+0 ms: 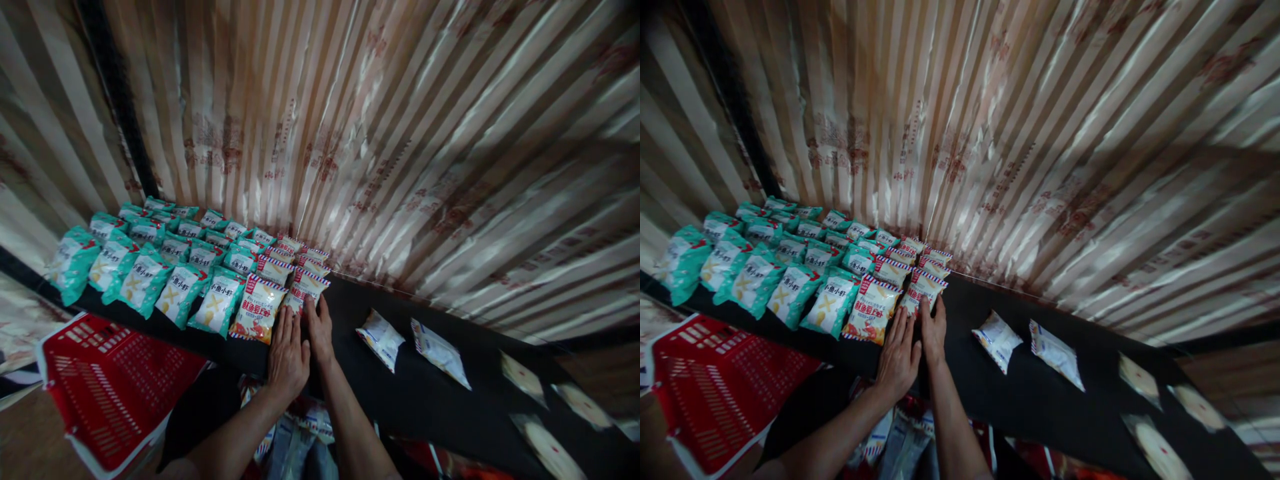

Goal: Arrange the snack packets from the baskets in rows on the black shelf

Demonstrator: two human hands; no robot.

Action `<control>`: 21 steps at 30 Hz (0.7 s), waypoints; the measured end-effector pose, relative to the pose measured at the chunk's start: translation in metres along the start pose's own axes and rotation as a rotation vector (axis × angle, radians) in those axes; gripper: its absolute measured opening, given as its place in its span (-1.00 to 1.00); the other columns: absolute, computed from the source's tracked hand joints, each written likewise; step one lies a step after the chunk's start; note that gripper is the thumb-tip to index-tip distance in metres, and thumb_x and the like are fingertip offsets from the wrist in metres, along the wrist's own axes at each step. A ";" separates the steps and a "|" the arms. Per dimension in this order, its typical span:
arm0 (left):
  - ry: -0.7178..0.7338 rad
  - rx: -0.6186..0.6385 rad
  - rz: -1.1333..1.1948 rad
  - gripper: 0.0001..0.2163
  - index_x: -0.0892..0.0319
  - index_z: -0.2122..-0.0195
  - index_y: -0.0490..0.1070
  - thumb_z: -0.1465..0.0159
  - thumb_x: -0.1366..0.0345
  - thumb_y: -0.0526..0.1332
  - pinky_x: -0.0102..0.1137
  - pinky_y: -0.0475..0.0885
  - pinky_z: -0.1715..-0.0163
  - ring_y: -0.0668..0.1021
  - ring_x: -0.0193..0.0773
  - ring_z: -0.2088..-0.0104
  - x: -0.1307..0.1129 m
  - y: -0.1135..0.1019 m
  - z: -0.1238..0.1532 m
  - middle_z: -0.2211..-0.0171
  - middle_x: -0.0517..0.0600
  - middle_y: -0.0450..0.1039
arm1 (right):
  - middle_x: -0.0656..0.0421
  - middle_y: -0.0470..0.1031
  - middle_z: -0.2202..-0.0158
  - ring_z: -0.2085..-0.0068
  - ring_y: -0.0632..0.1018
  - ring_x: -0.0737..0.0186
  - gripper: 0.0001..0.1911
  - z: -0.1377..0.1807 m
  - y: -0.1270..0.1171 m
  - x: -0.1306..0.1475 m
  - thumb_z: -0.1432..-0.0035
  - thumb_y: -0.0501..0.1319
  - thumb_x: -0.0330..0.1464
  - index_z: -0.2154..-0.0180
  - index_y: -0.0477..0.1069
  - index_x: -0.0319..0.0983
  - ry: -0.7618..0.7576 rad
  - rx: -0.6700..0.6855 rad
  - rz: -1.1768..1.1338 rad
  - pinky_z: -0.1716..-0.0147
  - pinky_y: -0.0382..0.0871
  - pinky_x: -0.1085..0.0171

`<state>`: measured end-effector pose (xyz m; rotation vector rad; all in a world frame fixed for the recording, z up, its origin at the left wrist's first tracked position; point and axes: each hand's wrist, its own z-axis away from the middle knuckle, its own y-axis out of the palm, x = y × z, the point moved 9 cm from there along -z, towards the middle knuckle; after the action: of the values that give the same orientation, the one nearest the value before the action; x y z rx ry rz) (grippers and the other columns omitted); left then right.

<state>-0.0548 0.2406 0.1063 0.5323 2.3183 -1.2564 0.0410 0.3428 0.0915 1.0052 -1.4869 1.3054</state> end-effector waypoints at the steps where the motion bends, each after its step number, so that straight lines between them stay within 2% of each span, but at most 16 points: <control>1: 0.000 0.003 0.001 -0.51 0.37 -0.26 0.01 -0.31 0.32 -0.04 -0.07 0.17 -0.22 -0.02 -0.04 -0.32 0.000 0.000 0.000 -0.30 0.23 -0.06 | 0.10 0.49 0.00 -0.05 0.45 0.02 -0.33 0.000 0.002 0.002 -0.03 0.14 0.00 -0.13 0.27 -0.18 -0.012 0.016 -0.005 0.04 0.34 0.16; 7: -0.014 -0.003 0.016 -0.50 0.34 -0.27 0.00 -0.31 0.31 -0.05 -0.06 0.17 -0.22 -0.02 -0.04 -0.32 0.001 -0.002 -0.001 -0.32 0.20 -0.09 | 0.11 0.52 0.04 0.01 0.48 0.04 -0.35 -0.003 0.002 0.001 -0.03 0.15 -0.01 -0.10 0.30 -0.18 -0.012 0.002 -0.021 0.11 0.38 0.19; 12: -0.001 -0.022 0.002 -0.52 0.35 -0.26 0.02 -0.32 0.30 -0.05 -0.08 0.19 -0.21 0.00 -0.05 -0.31 0.000 -0.002 -0.001 -0.31 0.21 -0.09 | 0.11 0.48 -0.03 -0.03 0.46 0.04 -0.34 -0.003 0.005 -0.001 -0.04 0.13 0.01 -0.11 0.29 -0.18 -0.028 0.023 -0.025 0.07 0.35 0.19; 18: -0.007 -0.019 -0.015 -0.54 0.37 -0.23 0.07 -0.32 0.33 -0.05 -0.08 0.21 -0.20 -0.01 -0.06 -0.32 -0.001 -0.003 -0.001 -0.30 0.22 -0.03 | 0.04 0.30 -0.18 -0.19 0.31 0.06 -0.27 -0.016 -0.016 -0.007 -0.09 0.01 0.08 -0.13 0.27 -0.27 0.015 -0.127 0.015 -0.12 0.20 0.19; 21: -0.010 -0.010 -0.016 -0.55 0.37 -0.22 0.09 -0.31 0.34 -0.04 -0.08 0.20 -0.20 -0.02 -0.05 -0.32 -0.001 -0.002 -0.001 -0.29 0.24 -0.03 | 0.01 0.24 -0.22 -0.23 0.26 0.07 -0.23 -0.031 -0.020 -0.015 -0.11 -0.05 0.10 -0.14 0.25 -0.31 0.062 -0.146 0.001 -0.17 0.11 0.18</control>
<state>-0.0552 0.2407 0.1087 0.5039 2.3242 -1.2521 0.0676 0.3712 0.0842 0.8623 -1.5117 1.1992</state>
